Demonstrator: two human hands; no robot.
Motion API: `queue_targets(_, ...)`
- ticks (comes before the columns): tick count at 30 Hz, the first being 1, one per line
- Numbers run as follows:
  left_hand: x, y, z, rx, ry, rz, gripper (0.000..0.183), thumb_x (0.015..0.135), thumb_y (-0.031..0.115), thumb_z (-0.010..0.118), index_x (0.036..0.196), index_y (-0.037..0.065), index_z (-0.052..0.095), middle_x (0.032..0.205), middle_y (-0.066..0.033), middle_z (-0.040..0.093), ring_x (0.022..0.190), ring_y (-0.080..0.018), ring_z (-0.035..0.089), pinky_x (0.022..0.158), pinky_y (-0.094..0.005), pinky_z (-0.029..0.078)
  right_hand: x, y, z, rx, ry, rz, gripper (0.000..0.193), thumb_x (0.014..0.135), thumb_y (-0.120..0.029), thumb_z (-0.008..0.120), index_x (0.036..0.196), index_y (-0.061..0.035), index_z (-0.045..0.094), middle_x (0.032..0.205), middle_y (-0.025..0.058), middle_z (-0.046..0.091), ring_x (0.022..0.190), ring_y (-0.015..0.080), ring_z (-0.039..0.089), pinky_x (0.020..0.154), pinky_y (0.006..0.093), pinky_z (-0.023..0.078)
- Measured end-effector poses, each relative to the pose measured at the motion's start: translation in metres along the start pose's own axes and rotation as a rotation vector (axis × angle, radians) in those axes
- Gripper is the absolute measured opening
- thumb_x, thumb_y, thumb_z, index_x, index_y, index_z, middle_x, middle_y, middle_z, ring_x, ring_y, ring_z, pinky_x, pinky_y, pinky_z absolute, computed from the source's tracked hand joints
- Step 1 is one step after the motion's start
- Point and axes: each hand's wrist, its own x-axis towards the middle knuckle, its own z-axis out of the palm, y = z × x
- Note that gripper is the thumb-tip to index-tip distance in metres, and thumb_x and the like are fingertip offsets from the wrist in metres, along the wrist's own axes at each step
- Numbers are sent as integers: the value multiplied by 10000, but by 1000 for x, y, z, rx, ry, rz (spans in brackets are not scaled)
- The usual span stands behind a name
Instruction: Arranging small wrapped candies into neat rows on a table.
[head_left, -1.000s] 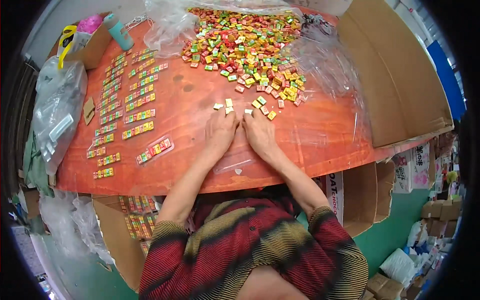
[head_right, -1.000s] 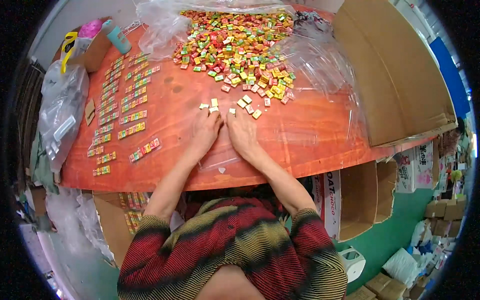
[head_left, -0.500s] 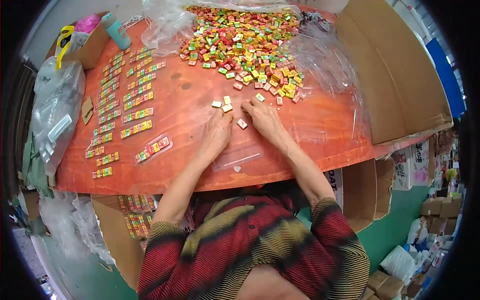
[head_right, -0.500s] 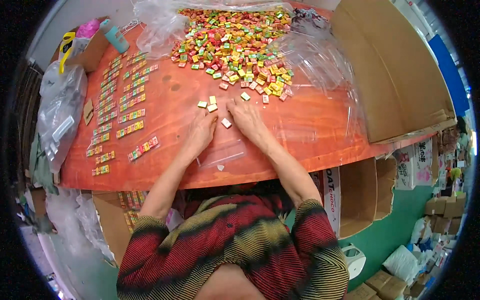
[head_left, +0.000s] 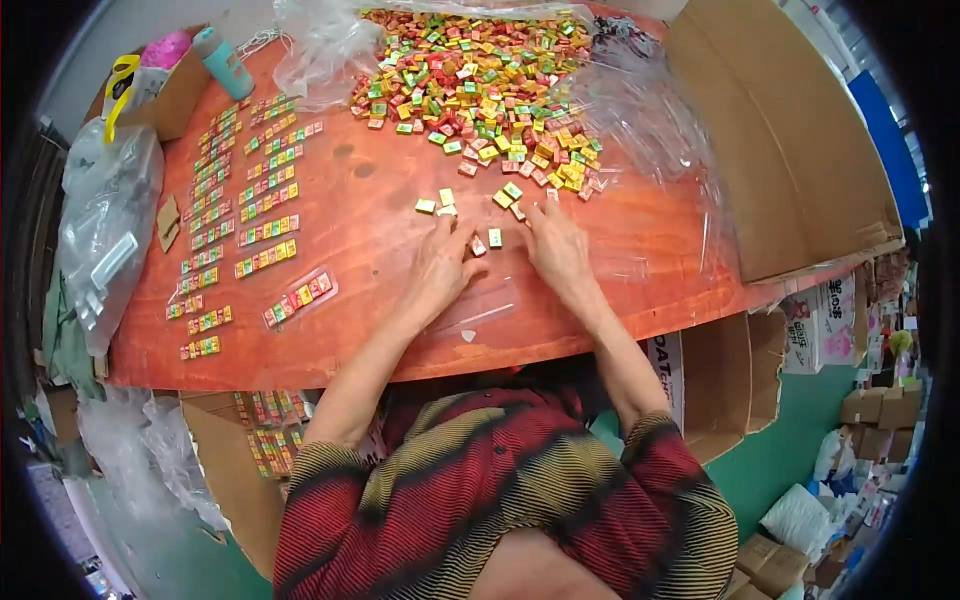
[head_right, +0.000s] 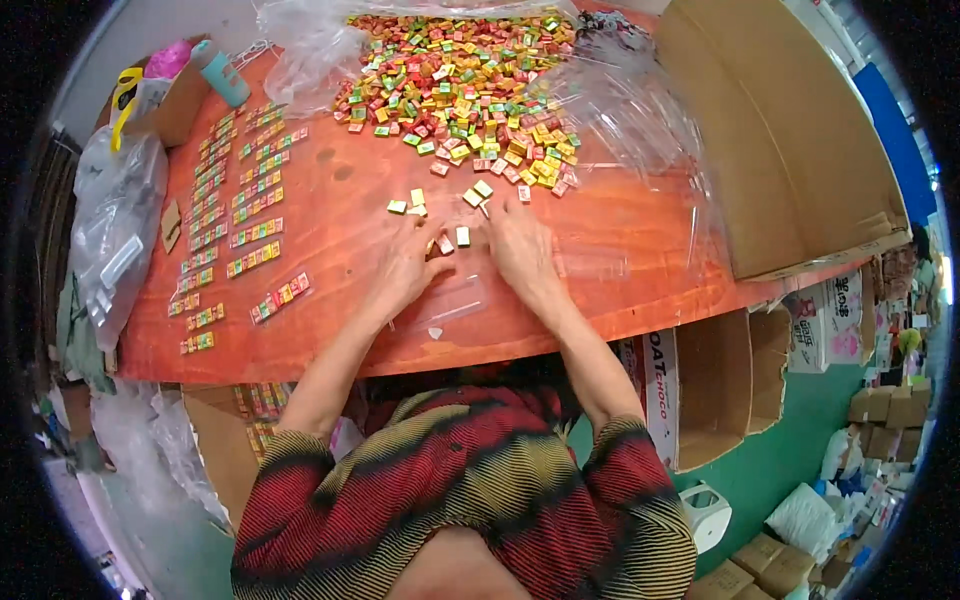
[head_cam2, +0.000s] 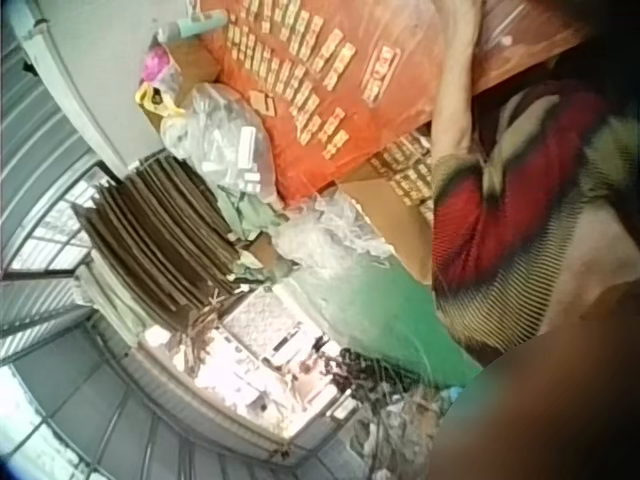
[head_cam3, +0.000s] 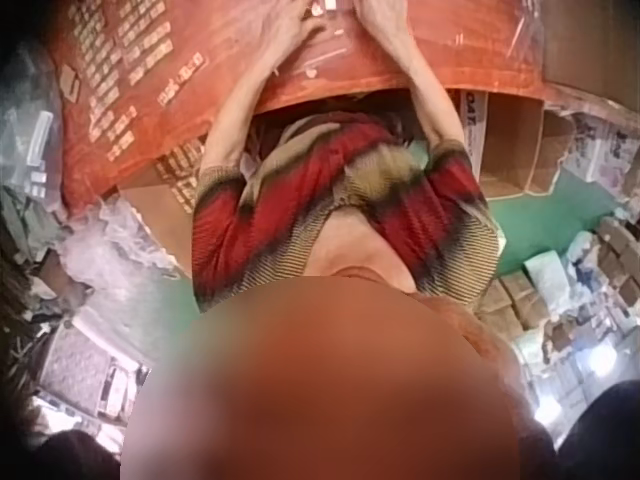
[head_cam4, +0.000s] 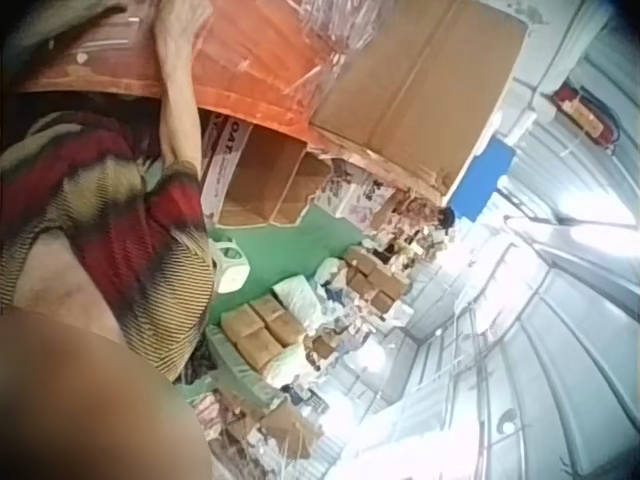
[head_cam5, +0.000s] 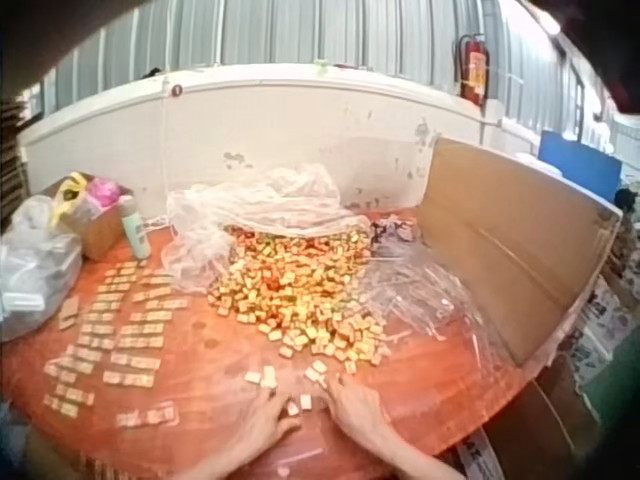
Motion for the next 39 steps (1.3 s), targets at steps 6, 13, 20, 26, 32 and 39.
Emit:
queue_targets(6, 13, 6, 19, 96, 45, 92, 397, 635, 139, 727, 1008, 107, 592, 922, -144, 490, 840, -324, 539, 687, -412, 450, 15, 15, 26, -46, 64, -36, 249, 775, -165, 607, 974, -32, 538, 842, 146, 524, 752, 329, 562, 596, 420, 459)
queue_targets(13, 15, -1, 19, 89, 50, 44, 298, 642, 137, 719, 909, 76, 601, 862, -141, 484, 805, -329, 550, 655, -433, 456, 4, -1, 18, 25, -81, -13, 190, 796, -184, 589, 911, -43, 535, 836, 153, 517, 748, 341, 564, 583, 429, 459)
queue_targets(20, 16, -3, 14, 108, 43, 30, 280, 674, 130, 695, 932, 69, 605, 880, -120, 485, 808, -315, 535, 665, -425, 447, 101, -6, 23, 116, 179, -234, 235, 738, -125, 594, 962, -56, 568, 948, 175, 543, 903, 343, 533, 708, 428, 457)
queue_targets(26, 7, -1, 20, 112, 96, 85, 272, 665, 118, 698, 914, 70, 602, 839, -129, 484, 759, -312, 533, 631, -416, 444, 192, -27, 65, -82, -9, -216, 774, 634, -282, 731, 1291, -149, 345, 1342, 190, 280, 1176, 417, 337, 871, 578, 362)
queue_targets(32, 2, 6, 23, 108, 74, 18, 280, 648, 111, 710, 902, 64, 601, 803, -129, 476, 743, -305, 525, 613, -402, 431, 195, -19, 90, -167, -6, -280, 467, 715, -271, 646, 1148, -169, 502, 1174, 149, 427, 1116, 362, 397, 830, 514, 404)
queue_targets(39, 7, 1, 17, 85, 146, 16, 271, 635, 89, 704, 877, 30, 597, 831, -135, 482, 783, -310, 518, 668, -403, 432, 130, -9, 56, 163, -75, -549, 195, 713, -174, 599, 900, -119, 616, 945, 108, 548, 896, 280, 517, 713, 407, 421)
